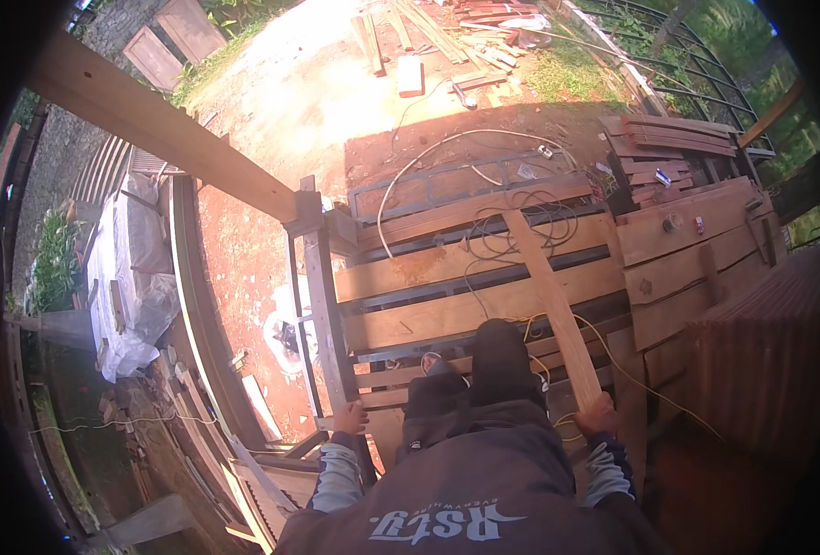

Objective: The person measures a wooden plank with a ruler and pencil, then uses an angle grinder to cut the plank. After cutting, the person carries the plank to a wooden structure and positions it for installation.

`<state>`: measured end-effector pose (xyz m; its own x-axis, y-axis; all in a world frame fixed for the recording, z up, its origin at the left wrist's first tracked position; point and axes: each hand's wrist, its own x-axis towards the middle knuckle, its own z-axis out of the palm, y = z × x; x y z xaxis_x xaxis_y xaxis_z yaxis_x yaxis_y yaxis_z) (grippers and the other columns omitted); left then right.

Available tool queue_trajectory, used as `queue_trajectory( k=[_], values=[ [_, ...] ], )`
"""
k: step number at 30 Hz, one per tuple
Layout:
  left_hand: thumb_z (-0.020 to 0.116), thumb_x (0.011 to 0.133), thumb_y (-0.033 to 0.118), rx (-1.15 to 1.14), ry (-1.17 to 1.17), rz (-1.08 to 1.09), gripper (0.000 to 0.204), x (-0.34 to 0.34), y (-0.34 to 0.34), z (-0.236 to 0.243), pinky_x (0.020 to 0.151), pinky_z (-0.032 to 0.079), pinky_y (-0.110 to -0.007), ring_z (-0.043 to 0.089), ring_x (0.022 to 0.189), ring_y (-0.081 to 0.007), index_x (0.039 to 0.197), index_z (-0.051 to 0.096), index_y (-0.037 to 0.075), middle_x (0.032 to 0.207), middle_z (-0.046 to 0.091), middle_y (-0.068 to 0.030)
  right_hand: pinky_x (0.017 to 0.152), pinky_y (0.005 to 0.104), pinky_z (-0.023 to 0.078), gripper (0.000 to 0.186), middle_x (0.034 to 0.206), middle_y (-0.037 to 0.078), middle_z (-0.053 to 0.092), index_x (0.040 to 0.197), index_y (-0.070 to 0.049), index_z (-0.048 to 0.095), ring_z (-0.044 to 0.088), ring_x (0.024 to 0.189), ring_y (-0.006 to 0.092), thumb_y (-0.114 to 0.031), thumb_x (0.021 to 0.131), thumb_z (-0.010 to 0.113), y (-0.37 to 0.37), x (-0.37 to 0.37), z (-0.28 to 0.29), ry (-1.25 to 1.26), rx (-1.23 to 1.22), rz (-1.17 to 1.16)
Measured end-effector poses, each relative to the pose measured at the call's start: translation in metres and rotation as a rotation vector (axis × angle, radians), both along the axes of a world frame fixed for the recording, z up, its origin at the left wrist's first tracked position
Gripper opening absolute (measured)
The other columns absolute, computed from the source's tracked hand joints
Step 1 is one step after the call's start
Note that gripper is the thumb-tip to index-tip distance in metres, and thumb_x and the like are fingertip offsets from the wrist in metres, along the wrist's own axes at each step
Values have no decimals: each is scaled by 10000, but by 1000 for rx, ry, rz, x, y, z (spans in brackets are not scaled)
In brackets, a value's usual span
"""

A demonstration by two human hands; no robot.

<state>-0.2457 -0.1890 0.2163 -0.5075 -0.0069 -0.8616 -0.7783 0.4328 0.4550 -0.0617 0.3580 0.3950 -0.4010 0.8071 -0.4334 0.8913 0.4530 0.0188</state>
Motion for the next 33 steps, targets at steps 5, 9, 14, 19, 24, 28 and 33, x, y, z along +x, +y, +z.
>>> queue_trajectory(
  k=[5, 9, 14, 19, 24, 28, 33],
  values=[
    [536, 963, 345, -169, 263, -54, 431, -172, -32, 65, 596, 566, -324, 703, 772, -218, 1202, 595, -9, 905, 688, -140, 874, 498, 529, 570, 1053, 225, 626, 1084, -18, 492, 642, 979, 433, -240, 623, 742, -49, -65, -48, 42, -80, 13],
    [556, 967, 351, -58, 282, 43, 374, -244, -41, -9, 567, 538, -309, 671, 708, -175, 1109, 651, 18, 862, 687, -90, 891, 496, 524, 594, 1063, 231, 626, 1103, -12, 490, 640, 993, 436, -240, 619, 747, -52, -122, -102, 7, -116, -9],
    [569, 956, 371, -50, 124, 98, 424, -271, -17, -103, 572, 550, -333, 707, 769, -231, 1167, 616, 6, 907, 688, -128, 894, 487, 525, 645, 1072, 244, 628, 1152, 3, 492, 640, 1006, 429, -253, 619, 749, -32, -243, -169, 6, -207, -52],
    [555, 932, 404, -146, 160, -366, 449, -268, -2, -163, 880, 495, -402, 670, 1003, -326, 1103, 685, 11, 1043, 699, -222, 895, 483, 524, 626, 1090, 245, 635, 1152, 5, 512, 635, 1007, 445, -238, 630, 757, -6, -376, -185, 79, -206, -93],
    [594, 883, 356, 7, 406, -514, 429, -318, -11, -215, 897, 497, -387, 669, 1028, -325, 1123, 687, 13, 1067, 698, -227, 910, 476, 516, 630, 1122, 241, 625, 1167, 1, 511, 624, 1034, 440, -235, 640, 761, -8, -447, -201, 94, -169, -83],
    [617, 883, 364, -60, 341, -670, 400, -434, 3, -252, 818, 526, -372, 699, 924, -296, 1086, 714, 34, 1001, 729, -168, 930, 471, 506, 677, 1116, 234, 611, 1205, -5, 500, 623, 1048, 422, -249, 635, 770, -16, -488, -259, 148, -147, -76],
    [553, 965, 336, 55, 207, -299, 364, -604, 21, -264, 702, 574, -401, 707, 863, -272, 1104, 627, 8, 968, 706, -174, 923, 468, 509, 695, 1114, 236, 611, 1199, 8, 495, 630, 1035, 419, -276, 632, 780, -45, -560, -315, 68, -192, -158]
  ],
)
